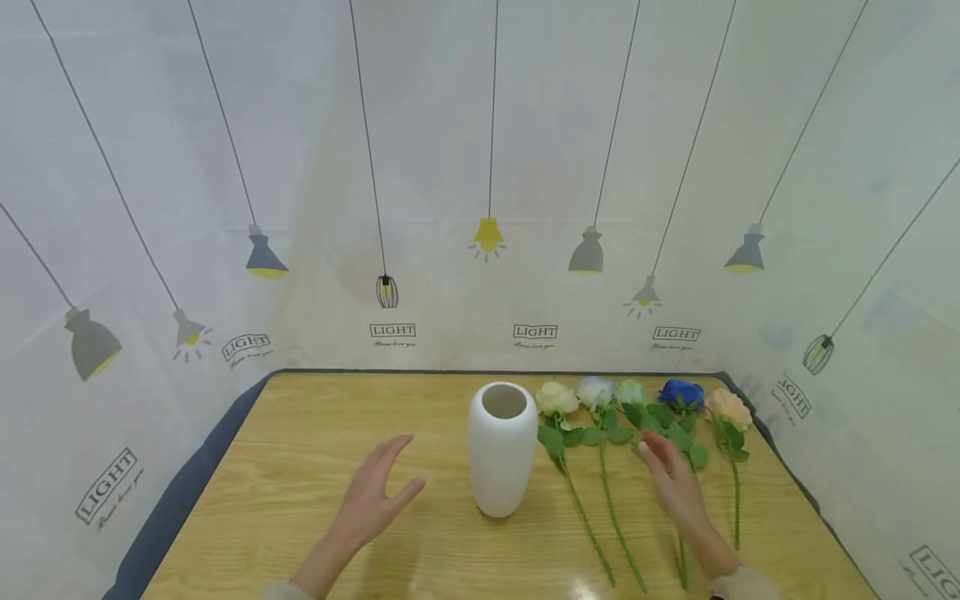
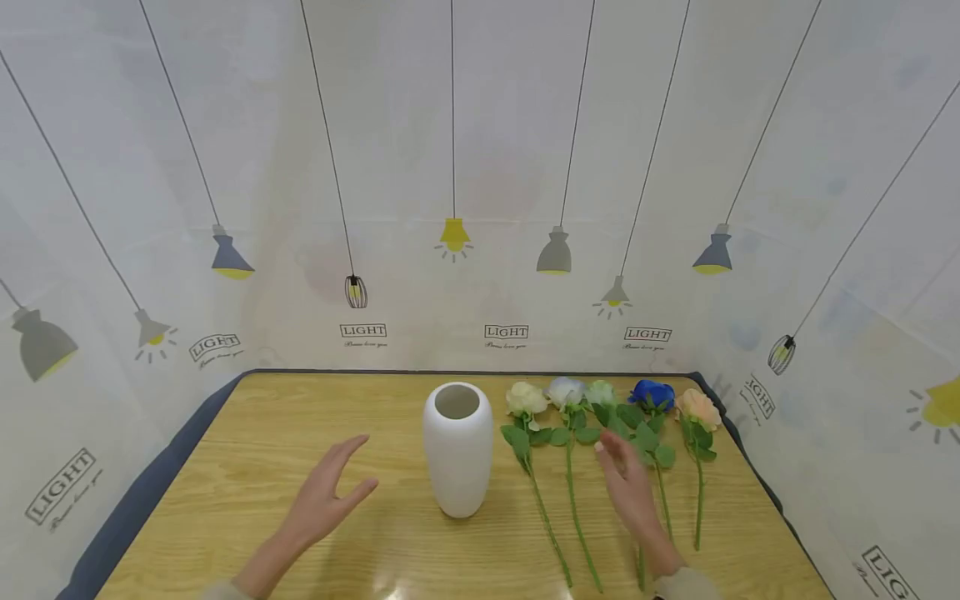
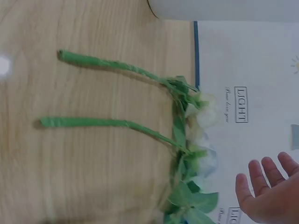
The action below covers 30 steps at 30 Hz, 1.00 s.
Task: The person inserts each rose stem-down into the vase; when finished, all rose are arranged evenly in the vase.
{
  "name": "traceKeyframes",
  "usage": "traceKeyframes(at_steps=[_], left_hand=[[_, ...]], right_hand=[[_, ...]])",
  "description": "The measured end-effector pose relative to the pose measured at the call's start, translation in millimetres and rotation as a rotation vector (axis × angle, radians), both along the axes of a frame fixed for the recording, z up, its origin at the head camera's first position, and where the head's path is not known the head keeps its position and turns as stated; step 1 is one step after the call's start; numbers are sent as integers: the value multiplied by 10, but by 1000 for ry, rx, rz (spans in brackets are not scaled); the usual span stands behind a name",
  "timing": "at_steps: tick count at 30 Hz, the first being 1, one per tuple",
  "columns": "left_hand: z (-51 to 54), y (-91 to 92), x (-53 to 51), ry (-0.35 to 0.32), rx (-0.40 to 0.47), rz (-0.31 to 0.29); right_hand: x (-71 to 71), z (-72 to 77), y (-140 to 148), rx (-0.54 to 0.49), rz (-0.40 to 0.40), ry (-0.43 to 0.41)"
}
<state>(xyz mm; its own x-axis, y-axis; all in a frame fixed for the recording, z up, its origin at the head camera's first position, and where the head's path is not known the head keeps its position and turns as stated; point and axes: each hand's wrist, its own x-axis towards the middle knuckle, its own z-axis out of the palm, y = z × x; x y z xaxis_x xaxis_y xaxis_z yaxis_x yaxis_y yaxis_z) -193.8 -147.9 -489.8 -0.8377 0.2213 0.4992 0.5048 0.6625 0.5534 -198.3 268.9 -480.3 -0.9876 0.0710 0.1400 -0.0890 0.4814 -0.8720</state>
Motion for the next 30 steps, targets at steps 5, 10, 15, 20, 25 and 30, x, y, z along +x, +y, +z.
traceKeyframes(at_steps=[5, 10, 15, 20, 25, 30], left_hand=[[21, 111, 13, -71, 57, -26], [27, 223, 13, -154, 100, -53], [47, 346, 17, -249, 170, -84], [71, 468, 0, -303, 237, -129], [100, 601, -34, -331, 285, -150], [126, 704, -73, -362, 318, -150]], right_hand=[[-58, -190, -98, -99, -2, -84], [-108, -370, -191, -154, -11, -73], [-134, -487, -289, -181, -15, -86], [-162, -560, -392, -173, -6, -196], [-205, -676, -486, -131, -27, -252], [-221, -785, -563, -56, -5, -219]])
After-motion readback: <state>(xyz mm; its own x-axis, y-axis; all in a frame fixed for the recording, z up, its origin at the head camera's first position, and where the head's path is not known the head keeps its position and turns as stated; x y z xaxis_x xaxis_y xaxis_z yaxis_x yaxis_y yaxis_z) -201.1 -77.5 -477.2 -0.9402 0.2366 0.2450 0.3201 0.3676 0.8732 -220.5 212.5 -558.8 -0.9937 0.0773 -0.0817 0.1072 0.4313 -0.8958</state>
